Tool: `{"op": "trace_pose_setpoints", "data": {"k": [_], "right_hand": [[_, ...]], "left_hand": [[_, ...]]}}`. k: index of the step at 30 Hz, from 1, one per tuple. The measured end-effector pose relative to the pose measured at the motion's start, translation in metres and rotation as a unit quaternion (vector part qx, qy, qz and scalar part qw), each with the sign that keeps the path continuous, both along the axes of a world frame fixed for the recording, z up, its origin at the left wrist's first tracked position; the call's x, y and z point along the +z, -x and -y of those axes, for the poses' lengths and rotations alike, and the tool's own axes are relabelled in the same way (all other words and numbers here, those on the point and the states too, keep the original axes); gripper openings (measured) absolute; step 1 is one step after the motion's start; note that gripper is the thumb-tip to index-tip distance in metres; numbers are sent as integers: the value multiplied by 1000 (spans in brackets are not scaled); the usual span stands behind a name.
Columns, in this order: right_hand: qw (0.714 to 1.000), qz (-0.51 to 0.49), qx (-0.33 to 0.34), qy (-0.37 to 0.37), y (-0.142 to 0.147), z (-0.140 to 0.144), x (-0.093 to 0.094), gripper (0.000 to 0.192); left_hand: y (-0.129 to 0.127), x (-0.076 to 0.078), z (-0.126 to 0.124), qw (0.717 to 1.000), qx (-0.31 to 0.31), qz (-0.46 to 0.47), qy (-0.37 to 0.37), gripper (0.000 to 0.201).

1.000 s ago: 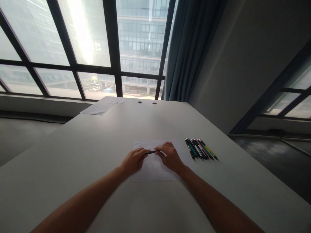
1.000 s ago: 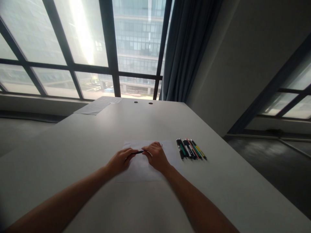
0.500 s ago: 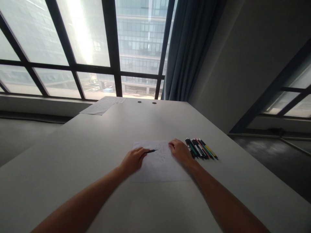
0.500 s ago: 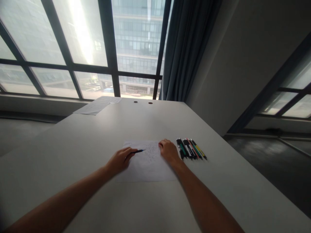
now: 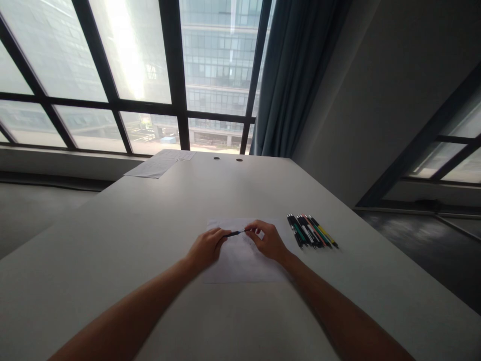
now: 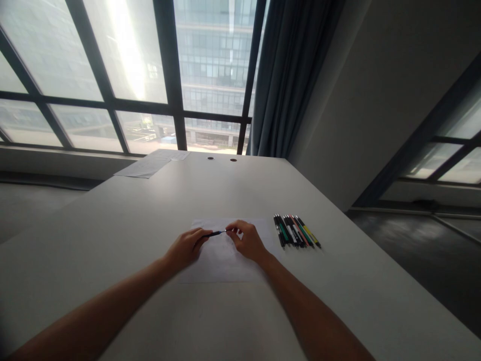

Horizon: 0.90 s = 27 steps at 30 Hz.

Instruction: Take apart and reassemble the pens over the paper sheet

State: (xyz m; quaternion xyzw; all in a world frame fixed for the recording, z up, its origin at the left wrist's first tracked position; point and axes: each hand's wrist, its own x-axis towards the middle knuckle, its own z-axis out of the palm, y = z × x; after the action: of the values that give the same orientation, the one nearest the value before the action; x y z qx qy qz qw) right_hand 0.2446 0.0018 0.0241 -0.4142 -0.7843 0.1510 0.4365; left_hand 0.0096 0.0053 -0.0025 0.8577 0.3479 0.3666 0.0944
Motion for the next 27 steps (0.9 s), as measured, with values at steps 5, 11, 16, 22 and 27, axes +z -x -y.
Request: {"op": "trace_pose_setpoints", "data": {"k": [5, 11, 16, 22, 27], "right_hand": [[1000, -4, 19, -5, 7, 2, -3, 7], [1000, 2, 11, -20, 10, 4, -4, 8], [999, 18, 13, -27, 11, 4, -7, 8], [997, 73, -1, -41, 14, 4, -10, 27], [992, 123, -29, -28, 11, 5, -5, 43]], "left_hand": [[0, 1, 1, 1000, -14, -7, -1, 25], [1, 2, 2, 999, -30, 0, 10, 27], [3, 1, 1, 999, -42, 3, 14, 27], [2, 2, 2, 999, -49, 8, -11, 28], [1, 3, 2, 998, -54, 4, -28, 28]]}}
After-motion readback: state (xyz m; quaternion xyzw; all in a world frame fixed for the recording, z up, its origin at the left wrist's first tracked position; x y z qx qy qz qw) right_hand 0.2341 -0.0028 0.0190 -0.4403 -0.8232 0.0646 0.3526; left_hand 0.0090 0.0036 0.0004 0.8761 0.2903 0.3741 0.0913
